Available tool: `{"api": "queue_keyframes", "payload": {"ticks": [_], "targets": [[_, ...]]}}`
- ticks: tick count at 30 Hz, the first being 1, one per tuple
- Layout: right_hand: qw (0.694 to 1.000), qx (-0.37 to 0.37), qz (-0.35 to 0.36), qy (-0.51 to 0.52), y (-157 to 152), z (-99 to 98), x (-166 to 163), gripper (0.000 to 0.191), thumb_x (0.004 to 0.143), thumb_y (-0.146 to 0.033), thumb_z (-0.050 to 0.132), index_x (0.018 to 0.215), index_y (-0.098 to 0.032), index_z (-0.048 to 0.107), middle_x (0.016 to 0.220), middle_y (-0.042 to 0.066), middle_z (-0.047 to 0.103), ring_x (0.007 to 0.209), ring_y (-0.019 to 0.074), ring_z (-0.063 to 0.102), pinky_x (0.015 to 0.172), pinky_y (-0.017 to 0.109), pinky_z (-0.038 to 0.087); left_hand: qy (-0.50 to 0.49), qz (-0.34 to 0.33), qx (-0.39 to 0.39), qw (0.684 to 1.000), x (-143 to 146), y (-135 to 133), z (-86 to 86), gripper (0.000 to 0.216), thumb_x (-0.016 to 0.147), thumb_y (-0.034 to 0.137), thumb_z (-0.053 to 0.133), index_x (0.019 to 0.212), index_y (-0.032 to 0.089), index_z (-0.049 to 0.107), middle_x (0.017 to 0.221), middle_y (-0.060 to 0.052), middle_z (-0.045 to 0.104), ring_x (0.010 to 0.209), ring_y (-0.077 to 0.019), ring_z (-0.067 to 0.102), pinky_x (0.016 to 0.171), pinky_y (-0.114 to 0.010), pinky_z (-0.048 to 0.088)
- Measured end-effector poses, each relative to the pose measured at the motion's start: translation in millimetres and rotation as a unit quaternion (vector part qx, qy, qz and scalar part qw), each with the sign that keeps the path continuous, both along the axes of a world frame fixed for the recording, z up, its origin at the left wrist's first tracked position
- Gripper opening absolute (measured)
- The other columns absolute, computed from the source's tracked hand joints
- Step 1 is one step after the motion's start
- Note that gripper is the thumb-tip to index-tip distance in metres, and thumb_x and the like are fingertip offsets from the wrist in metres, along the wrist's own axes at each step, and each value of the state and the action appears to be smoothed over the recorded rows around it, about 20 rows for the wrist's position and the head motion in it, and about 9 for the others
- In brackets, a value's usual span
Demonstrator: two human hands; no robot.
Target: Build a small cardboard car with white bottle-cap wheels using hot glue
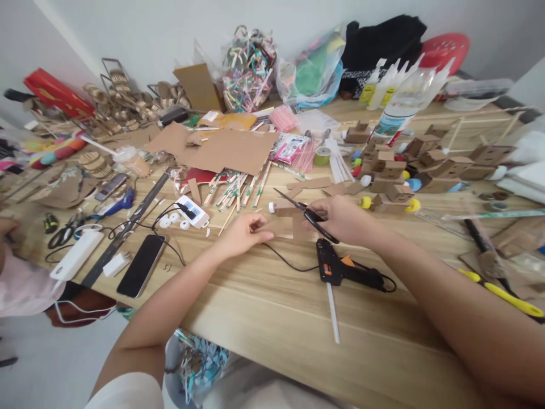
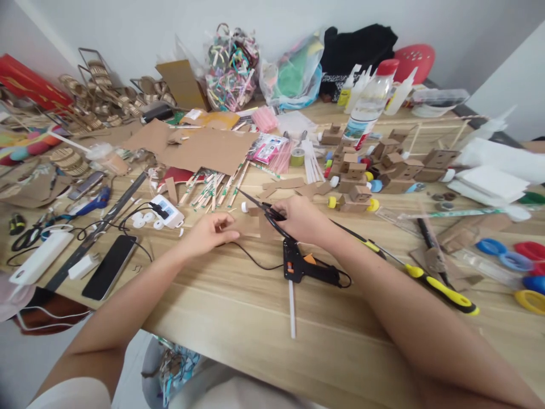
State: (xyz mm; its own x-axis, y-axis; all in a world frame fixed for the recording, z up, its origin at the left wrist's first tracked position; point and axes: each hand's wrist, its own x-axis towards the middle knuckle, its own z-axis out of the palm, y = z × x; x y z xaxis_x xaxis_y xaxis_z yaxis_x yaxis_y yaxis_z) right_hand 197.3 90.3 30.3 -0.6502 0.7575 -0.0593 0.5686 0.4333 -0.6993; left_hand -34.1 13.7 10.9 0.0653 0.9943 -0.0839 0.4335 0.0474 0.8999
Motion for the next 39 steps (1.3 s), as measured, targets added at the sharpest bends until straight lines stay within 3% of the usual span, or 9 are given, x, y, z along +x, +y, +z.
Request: {"api": "queue_keyframes", "payload": {"ticks": [3, 5, 7, 11, 14, 18, 23, 30, 39], "targets": [[0.997, -0.074, 0.020, 0.023, -5, -8.8, -7, 0.019, 0.076, -0.034, 0.060, 0.061, -0.024, 0.055, 0.049, -0.004, 0.055, 0.049, 0.0144, 0.049, 0.051, 0.028, 0.038, -0.185, 0.061, -0.002, 0.981, -2, 8, 7.0, 0.040, 0.059, 0.049, 0.091, 0.067, 0.020, 0.064, 0.058, 0.006, 0.058, 0.053, -0.0095, 0.048, 0.052, -0.022, 0.039], [0.996, -0.079, -0.001, 0.039, -8, -10.0, -11, 0.020, 0.076, -0.039, 0.064, 0.065, -0.023, 0.058, 0.053, -0.003, 0.057, 0.051, 0.0144, 0.050, 0.052, 0.027, 0.039, -0.256, 0.095, -0.008, 0.962, 0, 12, 11.4, 0.046, 0.052, 0.050, 0.096, 0.066, 0.019, 0.066, 0.059, 0.004, 0.061, 0.052, -0.0081, 0.049, 0.047, -0.020, 0.038], [0.993, -0.085, -0.038, 0.070, -9, -7.5, -13, 0.028, 0.076, -0.049, 0.070, 0.070, -0.023, 0.059, 0.060, -0.001, 0.060, 0.054, 0.0149, 0.053, 0.052, 0.028, 0.041, -0.303, 0.121, -0.013, 0.945, 5, 14, 14.3, 0.045, 0.048, 0.043, 0.099, 0.067, 0.018, 0.067, 0.062, 0.003, 0.066, 0.054, -0.0081, 0.054, 0.046, -0.018, 0.041], [0.976, -0.149, -0.052, 0.152, -10, -1.7, -12, 0.046, 0.077, -0.067, 0.069, 0.079, -0.024, 0.052, 0.072, 0.002, 0.062, 0.055, 0.0153, 0.056, 0.051, 0.029, 0.045, -0.365, 0.173, -0.004, 0.915, 13, 21, 18.8, 0.031, 0.058, 0.023, 0.095, 0.072, 0.018, 0.068, 0.069, 0.003, 0.071, 0.063, -0.0089, 0.066, 0.057, -0.017, 0.054], [0.987, -0.078, -0.012, 0.143, -13, -4.1, -9, 0.047, 0.086, -0.071, 0.060, 0.082, -0.026, 0.048, 0.071, 0.001, 0.059, 0.062, 0.0176, 0.058, 0.058, 0.031, 0.048, -0.396, 0.214, 0.019, 0.893, 18, 32, 24.0, 0.028, 0.065, 0.014, 0.091, 0.073, 0.019, 0.065, 0.072, 0.005, 0.072, 0.067, -0.0078, 0.070, 0.064, -0.016, 0.058], [0.994, 0.000, 0.024, 0.102, -17, -5.3, -6, 0.059, 0.094, -0.084, 0.040, 0.083, -0.027, 0.046, 0.073, 0.002, 0.059, 0.070, 0.0191, 0.057, 0.067, 0.033, 0.048, -0.425, 0.234, 0.037, 0.874, 30, 48, 29.6, 0.029, 0.069, 0.022, 0.093, 0.075, 0.020, 0.064, 0.070, 0.007, 0.069, 0.063, -0.0068, 0.067, 0.058, -0.016, 0.056], [0.993, -0.003, 0.024, 0.111, -15, 7.3, -5, 0.082, 0.076, -0.107, 0.018, 0.078, -0.028, 0.041, 0.070, 0.001, 0.055, 0.066, 0.0186, 0.053, 0.064, 0.035, 0.046, -0.418, 0.192, 0.086, 0.884, 45, 57, 31.8, 0.038, 0.062, 0.032, 0.097, 0.075, 0.021, 0.063, 0.068, 0.008, 0.068, 0.058, -0.0058, 0.064, 0.052, -0.015, 0.052], [0.991, -0.049, 0.036, 0.117, -14, 12.1, -1, 0.085, 0.073, -0.109, 0.021, 0.072, -0.027, 0.041, 0.060, -0.001, 0.053, 0.056, 0.0162, 0.051, 0.059, 0.033, 0.044, -0.346, 0.172, 0.106, 0.916, 50, 51, 32.9, 0.028, 0.061, 0.027, 0.091, 0.077, 0.022, 0.069, 0.067, 0.005, 0.070, 0.058, -0.0086, 0.064, 0.049, -0.017, 0.051], [0.988, -0.078, 0.013, 0.130, -16, 13.1, -1, 0.089, 0.065, -0.113, 0.025, 0.072, -0.026, 0.043, 0.054, -0.002, 0.051, 0.053, 0.0173, 0.054, 0.056, 0.033, 0.043, -0.366, 0.158, 0.142, 0.906, 56, 51, 28.0, 0.036, 0.049, 0.032, 0.094, 0.072, 0.021, 0.069, 0.062, 0.006, 0.068, 0.054, -0.0078, 0.062, 0.047, -0.017, 0.050]]}}
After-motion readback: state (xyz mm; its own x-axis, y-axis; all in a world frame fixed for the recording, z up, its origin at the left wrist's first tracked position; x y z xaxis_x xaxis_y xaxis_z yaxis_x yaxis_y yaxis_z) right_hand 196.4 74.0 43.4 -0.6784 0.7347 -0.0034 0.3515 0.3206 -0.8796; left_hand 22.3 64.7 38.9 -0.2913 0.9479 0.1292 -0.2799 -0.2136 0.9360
